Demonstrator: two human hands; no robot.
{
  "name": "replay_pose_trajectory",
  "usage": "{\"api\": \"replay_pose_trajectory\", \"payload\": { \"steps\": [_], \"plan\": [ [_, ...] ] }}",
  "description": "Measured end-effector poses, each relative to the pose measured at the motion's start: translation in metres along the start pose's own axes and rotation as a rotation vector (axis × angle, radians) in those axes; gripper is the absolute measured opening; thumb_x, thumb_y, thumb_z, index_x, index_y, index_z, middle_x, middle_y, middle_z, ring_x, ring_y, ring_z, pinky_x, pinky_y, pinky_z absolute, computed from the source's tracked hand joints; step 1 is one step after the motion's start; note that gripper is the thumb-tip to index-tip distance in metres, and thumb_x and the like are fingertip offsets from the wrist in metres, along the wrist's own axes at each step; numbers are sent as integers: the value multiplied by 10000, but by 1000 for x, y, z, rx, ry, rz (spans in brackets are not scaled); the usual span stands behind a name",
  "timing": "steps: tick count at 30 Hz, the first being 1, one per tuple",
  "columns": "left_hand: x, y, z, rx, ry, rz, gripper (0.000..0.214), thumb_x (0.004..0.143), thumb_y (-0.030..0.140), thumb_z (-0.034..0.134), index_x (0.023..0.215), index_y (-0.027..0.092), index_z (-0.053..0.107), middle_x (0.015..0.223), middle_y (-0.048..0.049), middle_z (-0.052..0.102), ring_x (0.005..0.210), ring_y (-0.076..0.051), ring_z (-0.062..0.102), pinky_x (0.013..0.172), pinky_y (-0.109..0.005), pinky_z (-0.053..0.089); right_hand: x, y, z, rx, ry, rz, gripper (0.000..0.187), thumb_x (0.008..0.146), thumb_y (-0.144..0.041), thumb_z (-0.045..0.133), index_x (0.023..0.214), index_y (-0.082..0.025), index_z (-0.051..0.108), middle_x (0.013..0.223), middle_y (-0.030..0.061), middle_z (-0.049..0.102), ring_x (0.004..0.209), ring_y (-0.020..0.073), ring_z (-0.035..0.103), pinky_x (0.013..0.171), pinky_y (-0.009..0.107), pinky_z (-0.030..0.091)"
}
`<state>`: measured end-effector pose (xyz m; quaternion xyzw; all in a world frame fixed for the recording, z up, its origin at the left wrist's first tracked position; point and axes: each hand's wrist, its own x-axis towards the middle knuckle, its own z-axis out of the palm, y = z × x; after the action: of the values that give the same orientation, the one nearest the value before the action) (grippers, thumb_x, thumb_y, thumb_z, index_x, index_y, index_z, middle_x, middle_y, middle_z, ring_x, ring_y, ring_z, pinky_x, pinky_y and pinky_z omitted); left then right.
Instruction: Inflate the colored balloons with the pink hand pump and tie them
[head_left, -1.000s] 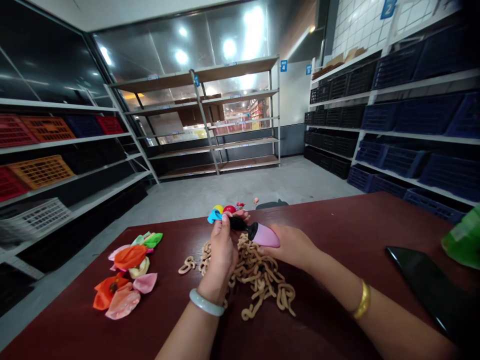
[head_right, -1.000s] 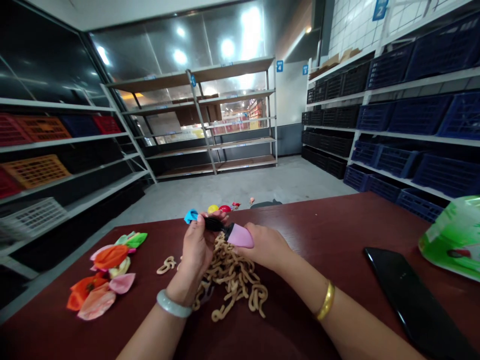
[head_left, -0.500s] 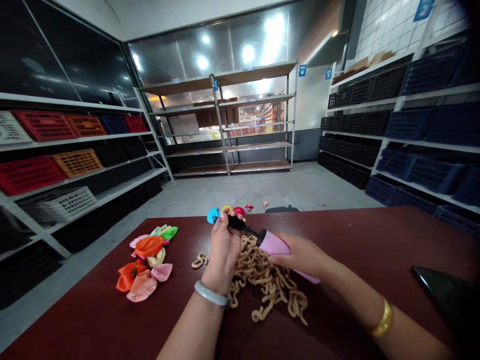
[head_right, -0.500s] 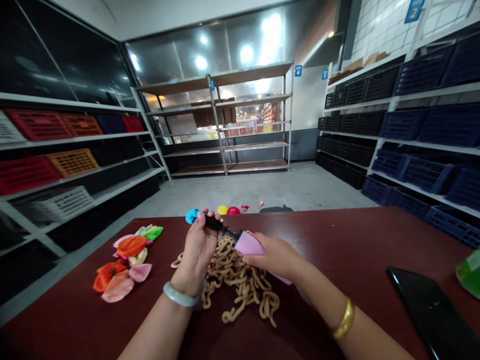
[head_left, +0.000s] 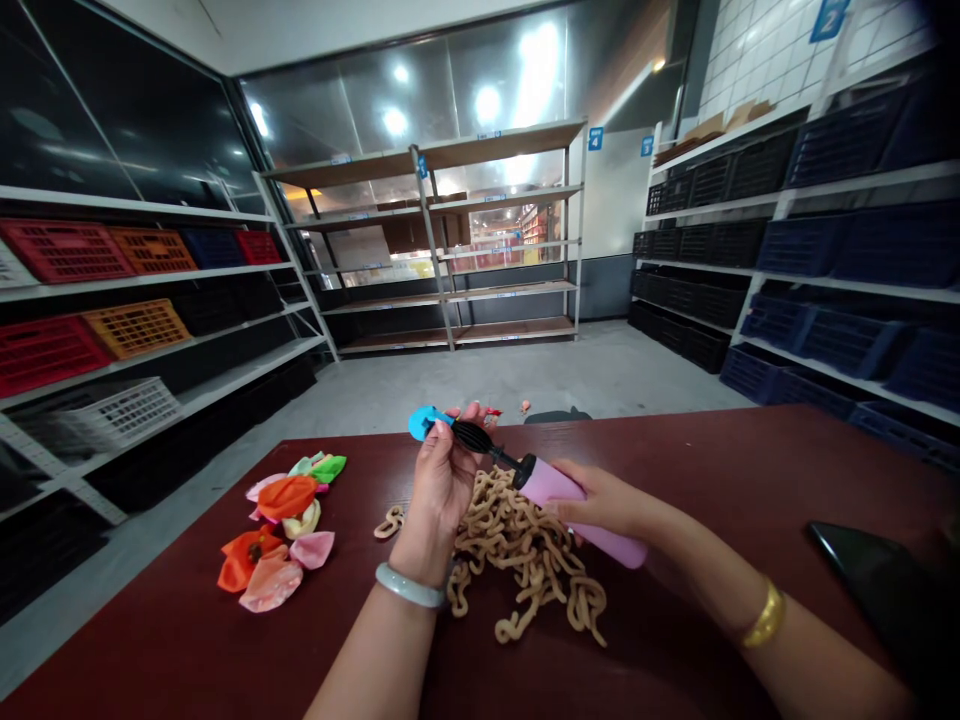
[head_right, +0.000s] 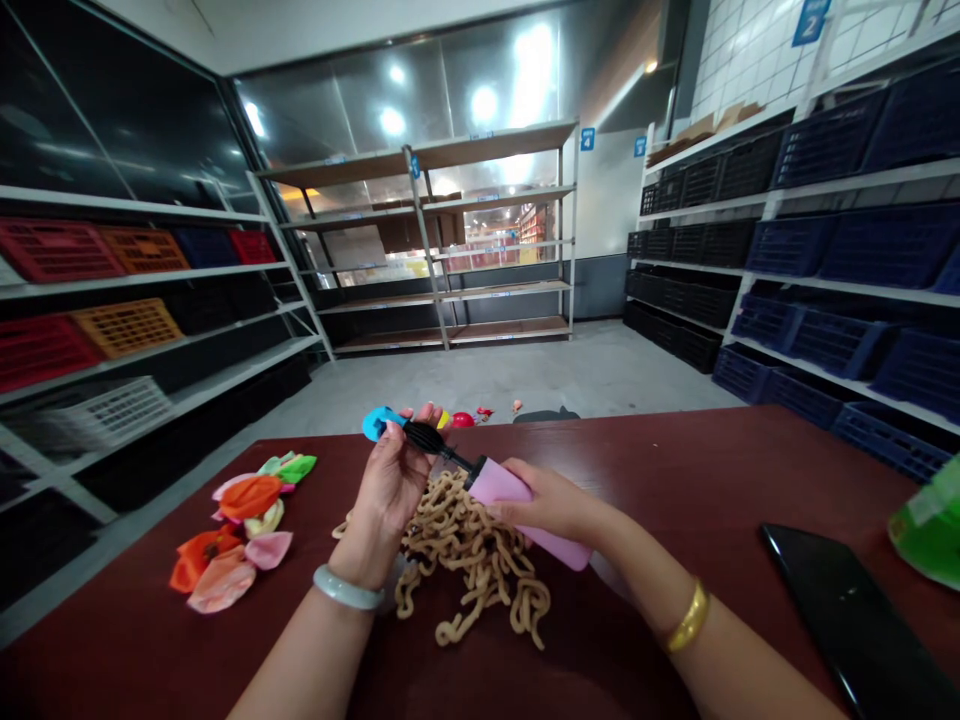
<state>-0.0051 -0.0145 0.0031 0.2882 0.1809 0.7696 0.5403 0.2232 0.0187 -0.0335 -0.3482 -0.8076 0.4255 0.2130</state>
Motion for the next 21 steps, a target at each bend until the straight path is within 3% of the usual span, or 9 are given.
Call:
{"api": "replay_pose_trajectory", "payload": {
  "steps": [6, 13, 21],
  "plan": [
    [-4, -1, 4, -23, -76, -57, 190, 880, 352, 628, 928, 172, 587, 1102, -131, 674, 1085, -297, 630, 887, -492, 510, 0, -1, 0, 139, -79, 12, 696, 772, -559, 693, 1341, -205, 503, 1125, 81, 665, 926, 228, 640, 730, 304, 512],
    [1, -4, 0, -70, -17, 18, 236, 873, 391, 622, 825, 167, 564, 804, -44, 600, 735, -175, 604, 661, -336, 527, -2, -10, -5, -2, -50, 22, 584, 761, -525, 705, 1248, -221, 599, 1100, 63, 683, 944, 234, 635, 793, 319, 494],
    [-2, -12, 3, 9, 7, 53, 229, 854, 379, 655, 846, 165, 574, 834, -52, 618, 778, -180, 613, 754, -376, 536, -7, -9, -12, -61, -72, 6, 492, 816, -507, 644, 1202, -204, 603, 1047, 62, 685, 871, 207, 622, 707, 281, 478]
  ]
}}
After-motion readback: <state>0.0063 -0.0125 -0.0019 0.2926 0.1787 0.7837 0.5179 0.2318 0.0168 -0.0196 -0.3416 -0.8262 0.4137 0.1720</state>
